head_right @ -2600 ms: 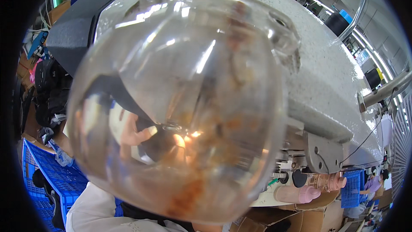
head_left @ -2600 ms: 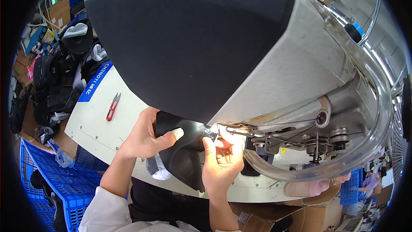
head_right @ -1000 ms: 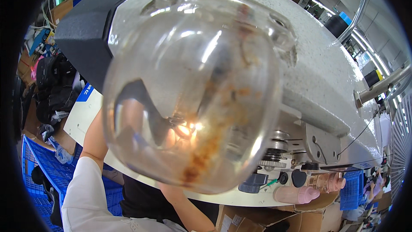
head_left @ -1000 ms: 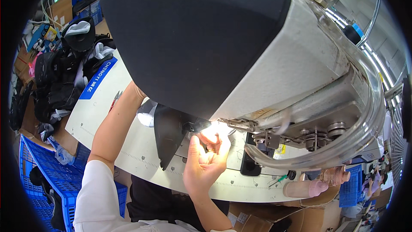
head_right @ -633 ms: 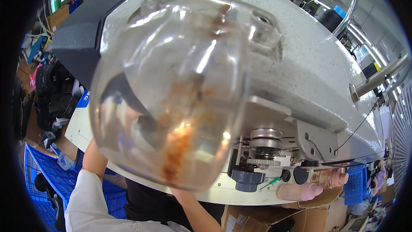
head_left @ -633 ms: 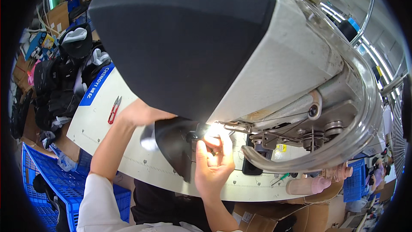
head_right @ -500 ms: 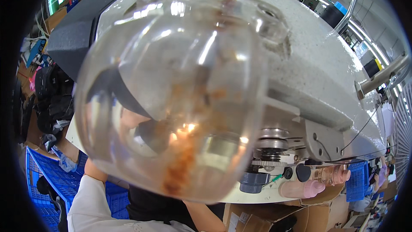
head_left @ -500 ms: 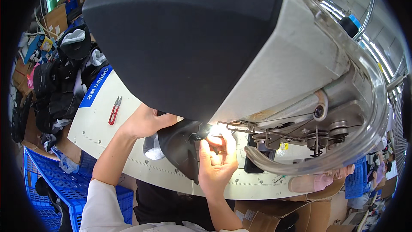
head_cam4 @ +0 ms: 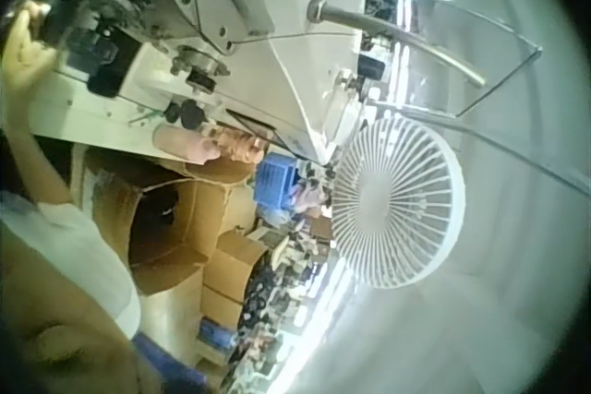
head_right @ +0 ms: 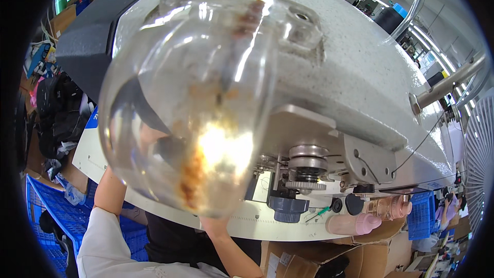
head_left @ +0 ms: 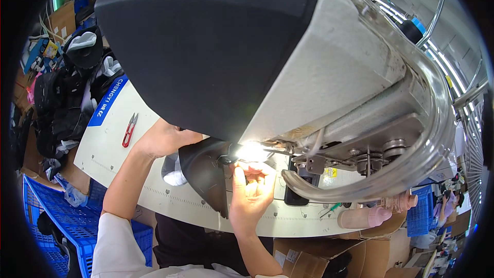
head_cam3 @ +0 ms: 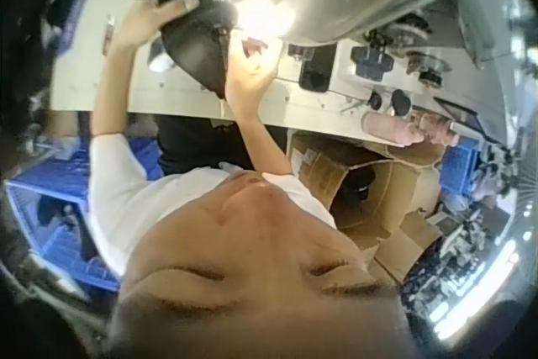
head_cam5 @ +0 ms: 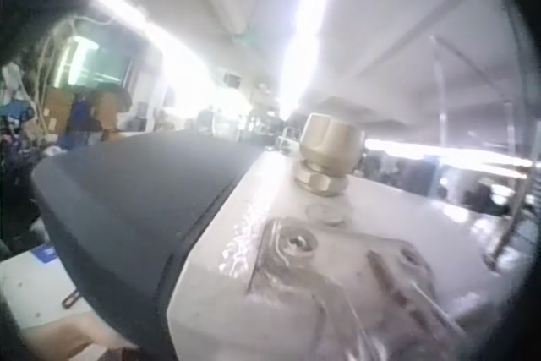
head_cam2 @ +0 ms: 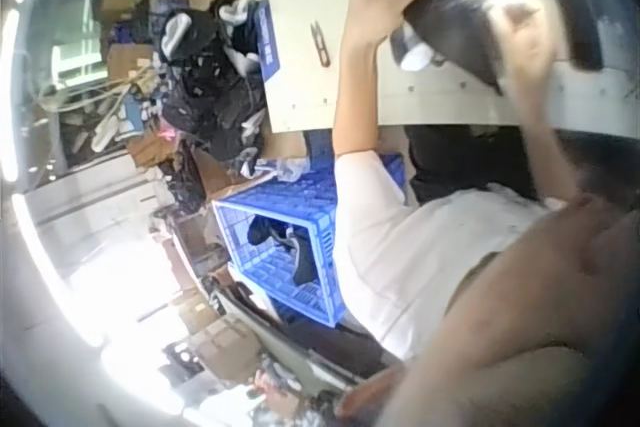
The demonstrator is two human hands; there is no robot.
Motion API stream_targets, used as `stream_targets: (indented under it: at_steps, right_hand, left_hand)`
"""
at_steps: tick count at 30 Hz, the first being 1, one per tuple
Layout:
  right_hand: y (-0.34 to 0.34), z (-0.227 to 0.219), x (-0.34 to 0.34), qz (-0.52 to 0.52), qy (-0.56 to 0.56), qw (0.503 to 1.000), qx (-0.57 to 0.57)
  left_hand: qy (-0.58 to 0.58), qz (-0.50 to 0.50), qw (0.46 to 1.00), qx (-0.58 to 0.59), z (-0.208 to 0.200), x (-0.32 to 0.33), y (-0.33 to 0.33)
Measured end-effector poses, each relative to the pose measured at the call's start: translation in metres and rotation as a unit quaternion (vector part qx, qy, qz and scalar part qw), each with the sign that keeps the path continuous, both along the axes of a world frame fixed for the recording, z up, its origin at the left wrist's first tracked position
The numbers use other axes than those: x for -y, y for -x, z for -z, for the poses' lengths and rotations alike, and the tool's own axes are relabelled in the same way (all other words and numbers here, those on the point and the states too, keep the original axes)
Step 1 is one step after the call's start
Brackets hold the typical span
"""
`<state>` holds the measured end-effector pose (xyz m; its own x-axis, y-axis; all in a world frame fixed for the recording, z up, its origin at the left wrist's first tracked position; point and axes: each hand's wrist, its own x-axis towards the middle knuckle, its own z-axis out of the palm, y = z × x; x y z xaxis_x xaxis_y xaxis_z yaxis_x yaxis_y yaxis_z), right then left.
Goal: The person sews shoe upper components and straps using a sewing machine and trims excess threads with thread snips.
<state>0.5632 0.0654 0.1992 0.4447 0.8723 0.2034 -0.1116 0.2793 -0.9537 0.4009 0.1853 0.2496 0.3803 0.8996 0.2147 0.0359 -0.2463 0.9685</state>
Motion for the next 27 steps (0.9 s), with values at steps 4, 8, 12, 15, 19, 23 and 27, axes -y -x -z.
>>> stream_targets:
  at_steps: [4,8,12,15,19,23,27]
  right_hand:
    - [-0.001,0.007,0.002,-0.032,0.034,0.999,0.005]
    - [0.005,0.017,0.006,-0.057,0.044,0.997,-0.032]
    - [0.0,0.022,0.005,-0.122,0.06,0.99,-0.034]
    - [0.008,0.024,0.002,-0.152,0.057,0.986,-0.029]
    - [0.011,0.023,-0.012,-0.212,0.054,0.958,-0.188]
    - [-0.002,0.018,-0.006,-0.144,0.026,0.976,-0.16]
    - [-0.03,-0.002,0.007,-0.172,0.062,0.978,-0.098]
  left_hand:
    - [0.02,-0.002,1.0,-0.001,0.0,-0.001,0.002]
    - [0.018,-0.011,1.0,0.019,-0.022,0.017,0.001]
    - [-0.218,-0.188,0.935,-0.206,-0.043,0.044,0.009]
    - [-0.379,-0.159,0.883,-0.227,-0.05,0.058,-0.009]
    - [-0.529,0.023,0.796,-0.293,-0.047,0.054,-0.027]
    - [-0.4,0.023,0.856,-0.326,-0.049,0.053,-0.036]
    - [-0.169,-0.045,0.943,-0.283,-0.034,0.039,-0.042]
